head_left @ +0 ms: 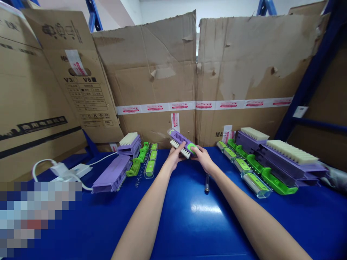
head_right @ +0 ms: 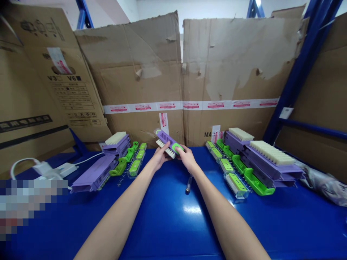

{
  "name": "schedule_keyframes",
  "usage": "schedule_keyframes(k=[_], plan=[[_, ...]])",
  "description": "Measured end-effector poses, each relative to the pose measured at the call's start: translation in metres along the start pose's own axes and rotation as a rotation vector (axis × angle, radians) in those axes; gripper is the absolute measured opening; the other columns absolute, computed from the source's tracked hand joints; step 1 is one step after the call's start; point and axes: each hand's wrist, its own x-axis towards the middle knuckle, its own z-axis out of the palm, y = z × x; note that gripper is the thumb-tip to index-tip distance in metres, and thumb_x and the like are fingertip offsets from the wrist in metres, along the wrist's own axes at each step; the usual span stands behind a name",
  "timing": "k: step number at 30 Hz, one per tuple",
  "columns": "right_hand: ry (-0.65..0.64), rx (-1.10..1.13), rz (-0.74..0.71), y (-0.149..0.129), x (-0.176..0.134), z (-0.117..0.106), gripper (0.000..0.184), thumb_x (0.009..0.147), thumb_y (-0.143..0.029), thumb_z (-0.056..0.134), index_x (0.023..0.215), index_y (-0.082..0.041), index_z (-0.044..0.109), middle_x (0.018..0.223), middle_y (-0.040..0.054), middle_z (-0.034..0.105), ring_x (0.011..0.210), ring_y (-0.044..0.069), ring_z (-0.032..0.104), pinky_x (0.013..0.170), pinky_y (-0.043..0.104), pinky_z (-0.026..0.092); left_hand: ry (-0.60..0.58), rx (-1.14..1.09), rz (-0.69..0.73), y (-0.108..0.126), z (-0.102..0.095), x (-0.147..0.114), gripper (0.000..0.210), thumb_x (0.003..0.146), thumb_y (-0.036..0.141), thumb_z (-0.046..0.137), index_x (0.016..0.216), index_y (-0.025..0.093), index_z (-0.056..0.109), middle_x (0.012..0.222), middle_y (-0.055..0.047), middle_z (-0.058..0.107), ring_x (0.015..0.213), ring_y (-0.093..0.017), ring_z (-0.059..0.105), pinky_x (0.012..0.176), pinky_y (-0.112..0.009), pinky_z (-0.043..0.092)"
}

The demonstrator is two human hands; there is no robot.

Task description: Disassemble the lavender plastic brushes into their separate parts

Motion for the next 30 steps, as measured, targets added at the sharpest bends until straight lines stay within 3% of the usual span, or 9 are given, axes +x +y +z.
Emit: schedule_keyframes(k=[5,13,24,30], plan=[[0.057,-0.037,-0.071,-0.004,0.003,0.006,0.038,0.071,-0.040,0.060,0.102,-0.019,0.069,0.097,0.0039,0.071,0.086,0.020,0.064,0.063,0.025,0.052,0.166,-0.091,0.026,-0.001,0.013,0.002,0.058,0.057,0.053,0.077,0.102,0.020,0.061,0.090,-0.007,0.070,0.079,-0.021,0.066,0.073,-0.037,0.054],[0.089,-0.015,0.005,-0.010,-0.004,0.014,0.035,0.073,-0.039,0.058,0.097,-0.017,0.072,0.087,0.0043,0.072,0.077,0.019,0.064,0.056,0.024,0.051,0.298,-0.075,0.022,0.000,0.018,0.000,0.042,0.066,0.042,0.074,0.096,0.015,0.064,0.082,-0.008,0.070,0.072,-0.019,0.067,0.066,-0.032,0.054],[0.018,0.033,-0.052,-0.003,-0.004,0.007,0.040,0.069,-0.045,0.064,0.097,-0.016,0.071,0.091,0.0049,0.071,0.077,0.018,0.063,0.062,0.026,0.052,0.263,-0.042,0.044,0.000,0.015,0.001,0.047,0.062,0.051,0.074,0.090,0.015,0.065,0.079,-0.007,0.070,0.073,-0.021,0.067,0.068,-0.034,0.055],[0.046,0.085,0.057,-0.003,-0.008,0.011,0.037,0.074,-0.041,0.057,0.102,-0.019,0.066,0.097,0.0050,0.070,0.081,0.018,0.063,0.066,0.028,0.053,0.218,-0.093,0.084,0.001,0.018,0.000,0.046,0.062,0.042,0.078,0.098,0.018,0.063,0.084,-0.005,0.070,0.076,-0.019,0.067,0.071,-0.032,0.054]])
